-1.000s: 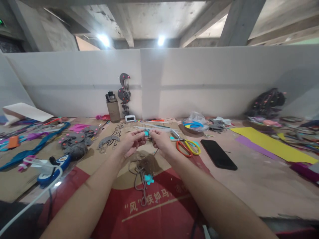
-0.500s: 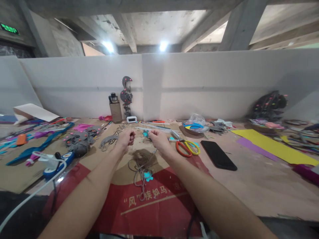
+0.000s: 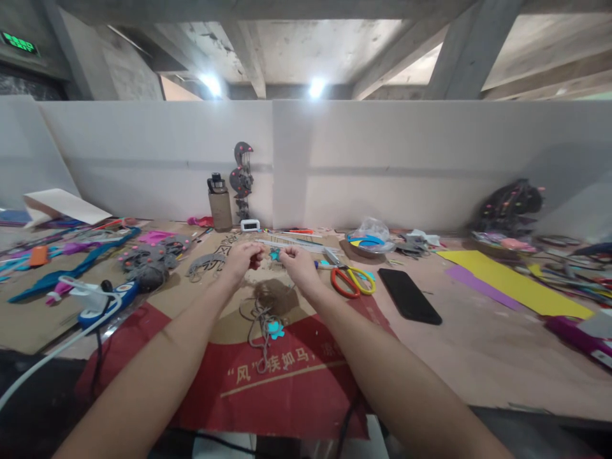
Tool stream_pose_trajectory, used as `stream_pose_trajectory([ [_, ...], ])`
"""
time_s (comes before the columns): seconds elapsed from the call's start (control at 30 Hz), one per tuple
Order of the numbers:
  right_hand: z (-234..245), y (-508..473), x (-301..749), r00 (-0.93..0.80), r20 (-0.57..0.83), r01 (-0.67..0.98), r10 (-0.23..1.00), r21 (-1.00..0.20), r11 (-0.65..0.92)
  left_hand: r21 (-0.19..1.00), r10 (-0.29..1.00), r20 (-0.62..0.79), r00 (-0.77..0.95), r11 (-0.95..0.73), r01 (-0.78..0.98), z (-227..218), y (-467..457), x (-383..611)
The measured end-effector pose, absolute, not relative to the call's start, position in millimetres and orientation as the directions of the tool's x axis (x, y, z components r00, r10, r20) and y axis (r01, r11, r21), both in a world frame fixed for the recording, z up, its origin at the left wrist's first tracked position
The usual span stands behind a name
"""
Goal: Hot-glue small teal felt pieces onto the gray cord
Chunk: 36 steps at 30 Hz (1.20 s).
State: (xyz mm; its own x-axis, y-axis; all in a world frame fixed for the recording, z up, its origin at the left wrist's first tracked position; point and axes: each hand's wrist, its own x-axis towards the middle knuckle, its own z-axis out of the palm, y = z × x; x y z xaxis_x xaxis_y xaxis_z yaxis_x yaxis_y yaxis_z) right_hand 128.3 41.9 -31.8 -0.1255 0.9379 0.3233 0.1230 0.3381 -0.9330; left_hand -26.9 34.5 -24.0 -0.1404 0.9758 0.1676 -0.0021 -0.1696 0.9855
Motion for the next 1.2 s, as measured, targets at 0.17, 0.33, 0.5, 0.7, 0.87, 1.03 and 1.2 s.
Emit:
stream_pose_trajectory([
  [0.17, -35.7, 43.3, 125.6, -0.118, 0.321, 0.136, 0.94, -0.932, 0.336, 0.982, 0.952, 0.182, -0.245, -0.187, 0.001, -25.9, 34.9, -33.0],
  [0.33, -38.3, 43.5, 124.2, -0.128, 0.333, 0.139, 0.934, -0.927, 0.349, 0.984, 0.955, 0.175, -0.238, -0.178, 0.011, -29.0, 36.4, -35.4],
  [0.5, -38.0, 43.1, 124.9, -0.146, 0.354, 0.139, 0.924, -0.917, 0.373, 0.985, 0.99, 0.129, -0.059, -0.135, -0.109, -21.4, 30.6, -27.4],
  [0.7, -34.8, 39.1, 124.8, -0.155, 0.372, 0.133, 0.915, -0.91, 0.392, 0.991, 0.991, 0.132, 0.006, -0.132, 0.011, -13.0, 21.1, -22.1],
  [0.87, -34.5, 36.1, 124.2, -0.16, 0.402, 0.15, 0.901, -0.893, 0.425, 0.987, 0.989, 0.144, 0.019, -0.145, 0.072, -13.2, 20.6, -23.6],
  [1.03, -33.5, 34.1, 124.8, -0.177, 0.425, 0.188, 0.888, -0.871, 0.454, 0.975, 0.983, 0.176, 0.044, -0.18, 0.127, -11.6, 19.2, -22.2],
  [1.2, -33.5, 31.7, 124.0, -0.171, 0.465, 0.239, 0.869, -0.836, 0.494, 0.956, 0.978, 0.209, 0.03, -0.21, 0.206, -10.0, 16.7, -21.0],
])
